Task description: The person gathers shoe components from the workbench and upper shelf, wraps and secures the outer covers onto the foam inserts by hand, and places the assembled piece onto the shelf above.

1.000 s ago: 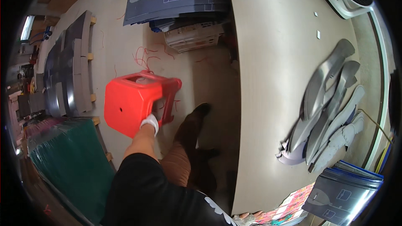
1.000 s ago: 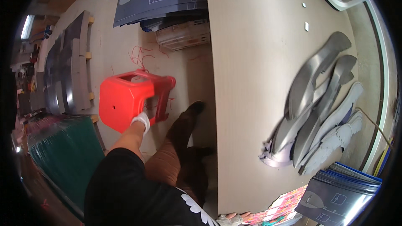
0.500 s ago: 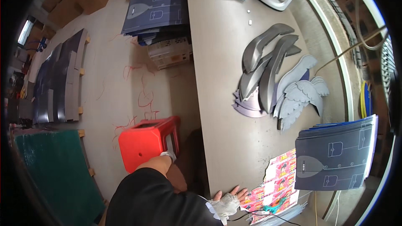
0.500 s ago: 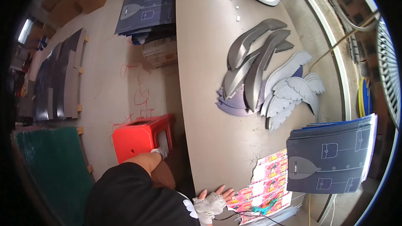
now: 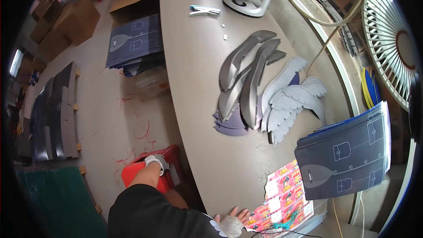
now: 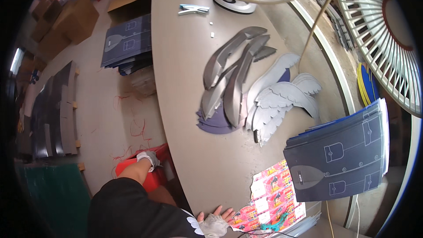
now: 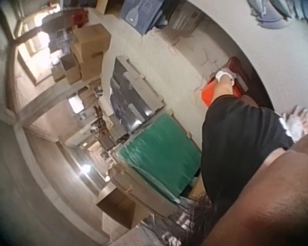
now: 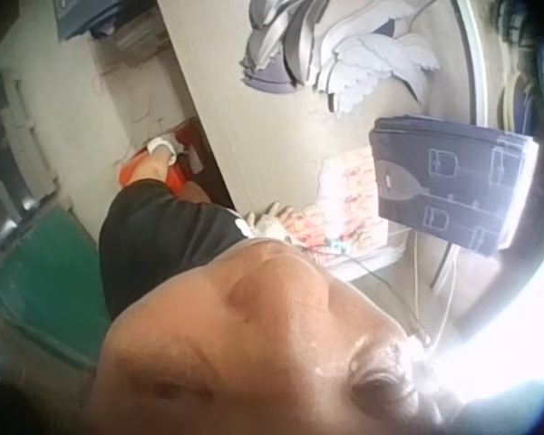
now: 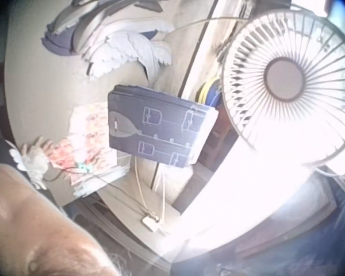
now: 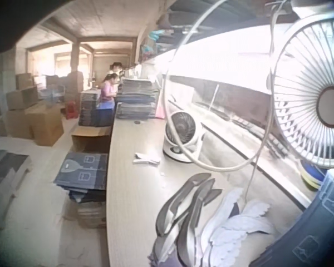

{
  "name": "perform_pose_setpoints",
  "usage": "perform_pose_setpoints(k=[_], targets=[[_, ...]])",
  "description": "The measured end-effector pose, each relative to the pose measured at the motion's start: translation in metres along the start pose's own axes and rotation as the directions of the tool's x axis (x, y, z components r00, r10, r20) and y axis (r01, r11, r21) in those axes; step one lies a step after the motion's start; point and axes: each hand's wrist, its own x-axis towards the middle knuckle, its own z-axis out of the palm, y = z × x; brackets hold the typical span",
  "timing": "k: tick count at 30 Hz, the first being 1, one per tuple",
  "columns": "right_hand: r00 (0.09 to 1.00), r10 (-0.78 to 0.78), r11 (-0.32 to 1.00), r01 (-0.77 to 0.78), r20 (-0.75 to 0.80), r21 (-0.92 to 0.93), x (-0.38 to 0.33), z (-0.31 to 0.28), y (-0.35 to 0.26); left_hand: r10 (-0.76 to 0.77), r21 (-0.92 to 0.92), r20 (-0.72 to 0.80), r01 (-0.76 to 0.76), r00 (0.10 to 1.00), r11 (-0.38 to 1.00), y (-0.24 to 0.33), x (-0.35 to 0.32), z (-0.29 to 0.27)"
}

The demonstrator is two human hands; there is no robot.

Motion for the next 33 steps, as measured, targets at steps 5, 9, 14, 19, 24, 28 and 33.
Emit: perform_pose_setpoints(k=[5, 9, 14, 19, 24, 28, 33], targets=[[0.996, -0.041, 0.985, 0.054, -0.083, 0.163, 0.018, 0.041, 0.013, 0.094, 0.066, 0.001, -0.094, 0.996, 0.993, 0.017, 0.007, 0.010], [0.693, -0.173, 0.982, 0.178, -0.700, -0.066, 0.050, 0.156, 0.033, 0.210, 0.116, 0.026, -0.212, 0.977, 0.970, 0.012, 0.060, 0.039], [0.446, -0.190, 0.982, 0.078, -0.874, -0.173, 0.065, 0.166, 0.026, 0.379, 0.194, 0.034, -0.378, 0.925, 0.905, 0.017, 0.142, 0.036], [0.742, -0.027, 0.985, 0.136, -0.670, 0.111, 0.001, 0.057, 0.000, 0.475, 0.288, 0.028, -0.462, 0.879, 0.838, 0.018, 0.177, -0.003], [0.673, 0.036, 0.936, 0.235, -0.739, 0.260, -0.029, 0.017, -0.011, 0.598, 0.412, 0.044, -0.560, 0.800, 0.719, 0.030, 0.223, -0.040], [0.572, 0.152, 0.940, 0.168, -0.806, 0.296, -0.034, 0.037, -0.023, 0.721, 0.512, 0.080, -0.649, 0.688, 0.562, 0.044, 0.251, -0.043], [0.494, 0.194, 0.965, 0.060, -0.847, 0.256, -0.018, 0.054, -0.030, 0.848, 0.569, -0.014, -0.693, 0.530, 0.442, 0.060, 0.261, -0.045]])
